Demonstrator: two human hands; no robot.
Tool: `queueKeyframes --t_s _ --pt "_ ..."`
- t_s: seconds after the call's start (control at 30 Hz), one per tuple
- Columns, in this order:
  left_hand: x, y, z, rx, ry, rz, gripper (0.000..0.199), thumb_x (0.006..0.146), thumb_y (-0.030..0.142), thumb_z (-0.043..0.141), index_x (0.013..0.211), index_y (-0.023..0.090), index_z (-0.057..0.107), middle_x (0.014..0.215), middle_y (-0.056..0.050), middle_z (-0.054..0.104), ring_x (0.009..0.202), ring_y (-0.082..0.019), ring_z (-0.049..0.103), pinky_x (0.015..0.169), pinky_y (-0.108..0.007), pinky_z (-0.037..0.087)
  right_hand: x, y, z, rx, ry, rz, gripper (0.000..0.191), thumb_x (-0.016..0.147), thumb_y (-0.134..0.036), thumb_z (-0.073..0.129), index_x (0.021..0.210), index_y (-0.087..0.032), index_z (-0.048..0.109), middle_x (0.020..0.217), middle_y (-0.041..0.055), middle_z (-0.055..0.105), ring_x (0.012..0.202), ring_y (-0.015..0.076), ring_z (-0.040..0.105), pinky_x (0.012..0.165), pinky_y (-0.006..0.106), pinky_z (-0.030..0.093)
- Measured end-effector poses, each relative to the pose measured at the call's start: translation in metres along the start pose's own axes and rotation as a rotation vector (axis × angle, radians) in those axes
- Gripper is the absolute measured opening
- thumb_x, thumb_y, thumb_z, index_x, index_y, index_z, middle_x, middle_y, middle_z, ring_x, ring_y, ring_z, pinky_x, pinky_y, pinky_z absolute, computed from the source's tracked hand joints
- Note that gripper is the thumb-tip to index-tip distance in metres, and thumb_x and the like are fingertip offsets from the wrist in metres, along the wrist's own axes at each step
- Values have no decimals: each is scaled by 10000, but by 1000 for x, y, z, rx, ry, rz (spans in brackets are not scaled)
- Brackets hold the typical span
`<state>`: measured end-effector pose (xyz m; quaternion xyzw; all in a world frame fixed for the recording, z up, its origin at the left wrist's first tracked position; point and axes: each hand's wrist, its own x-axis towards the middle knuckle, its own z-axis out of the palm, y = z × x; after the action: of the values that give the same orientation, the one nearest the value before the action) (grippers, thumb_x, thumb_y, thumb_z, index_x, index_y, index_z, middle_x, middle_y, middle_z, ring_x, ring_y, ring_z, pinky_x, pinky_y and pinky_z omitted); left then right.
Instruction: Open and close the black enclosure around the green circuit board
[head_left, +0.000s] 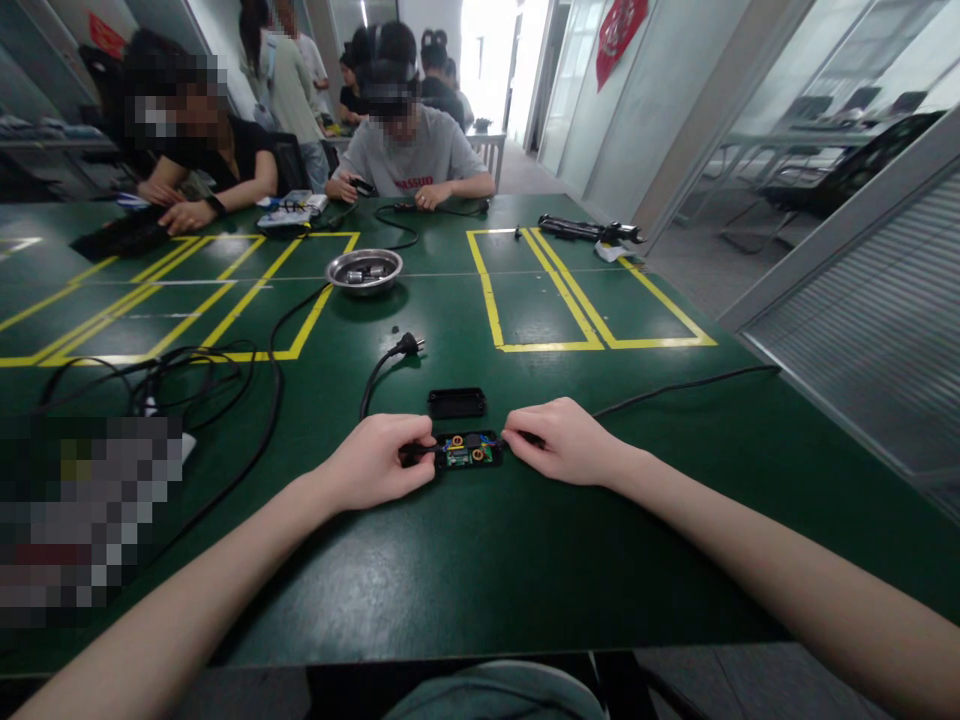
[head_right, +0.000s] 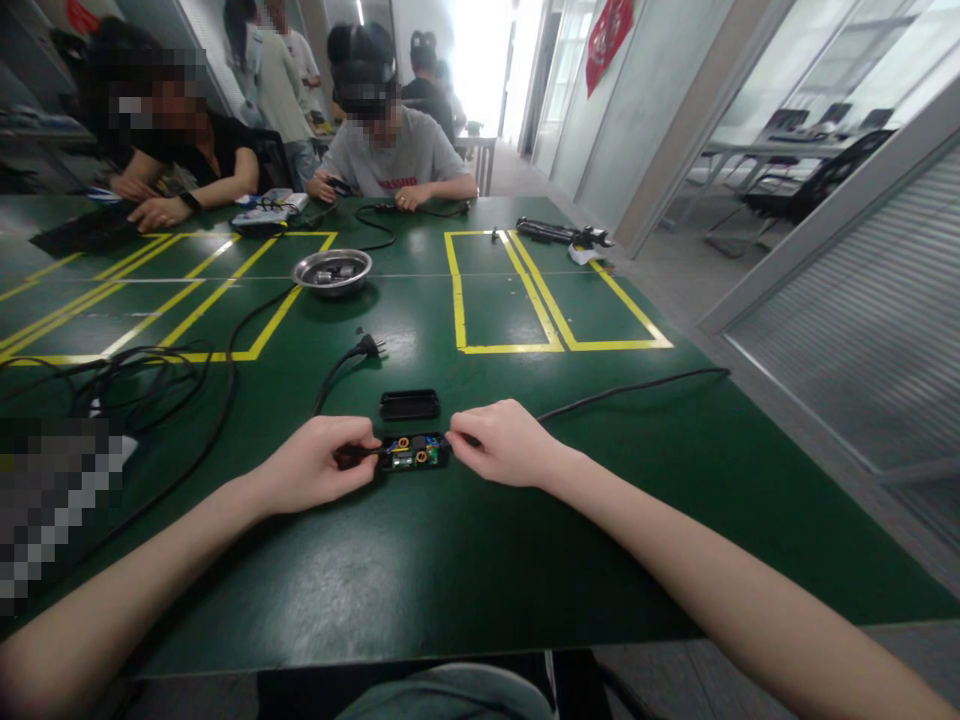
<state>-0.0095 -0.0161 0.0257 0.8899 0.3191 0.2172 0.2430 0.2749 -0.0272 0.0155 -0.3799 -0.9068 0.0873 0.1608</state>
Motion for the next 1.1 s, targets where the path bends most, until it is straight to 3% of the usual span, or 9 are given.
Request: queueKeyframes --t_s 0.17,0.37,0.5,0.73,1.1 --pt "-1 -1 -2 9 4 43 156 900 185 560 747 172 586 798 -18 603 676 -126 572 630 -227 448 1 -2 2 2 23 27 315 1002 -222 482 698 -186 558 668 11 596 583 127 519 602 253 318" --pt "0 -2 -2 -21 19 31 177 903 187 591 728 164 606 758 -10 590 655 -125 566 595 -219 432 1 -2 3 53 31 32 321 996 -215 511 684 -183 576 668 10 589 579 128 521 596 253 339" --pt "0 -1 -8 -11 -33 17 178 927 183 608 759 159 660 775 -17 626 647 -120 581 585 -212 429 2 -5 2 31 43 16 319 992 -207 507 689 -178 602 691 14 588 585 123 517 584 253 340" --pt "-2 2 -12 127 -80 -13 181 958 197 626 794 173 698 793 -11 647 649 -124 601 598 -219 446 2 -6 2 -20 30 10 314 1001 -214 510 726 -172 654 730 18 584 602 120 516 573 253 333" --pt "-2 6 -12 356 -69 80 193 977 186 576 809 184 671 791 -29 662 751 -174 597 636 -265 469 5 -6 4 7 22 31 296 997 -193 553 716 -167 643 726 13 578 617 124 520 600 253 325"
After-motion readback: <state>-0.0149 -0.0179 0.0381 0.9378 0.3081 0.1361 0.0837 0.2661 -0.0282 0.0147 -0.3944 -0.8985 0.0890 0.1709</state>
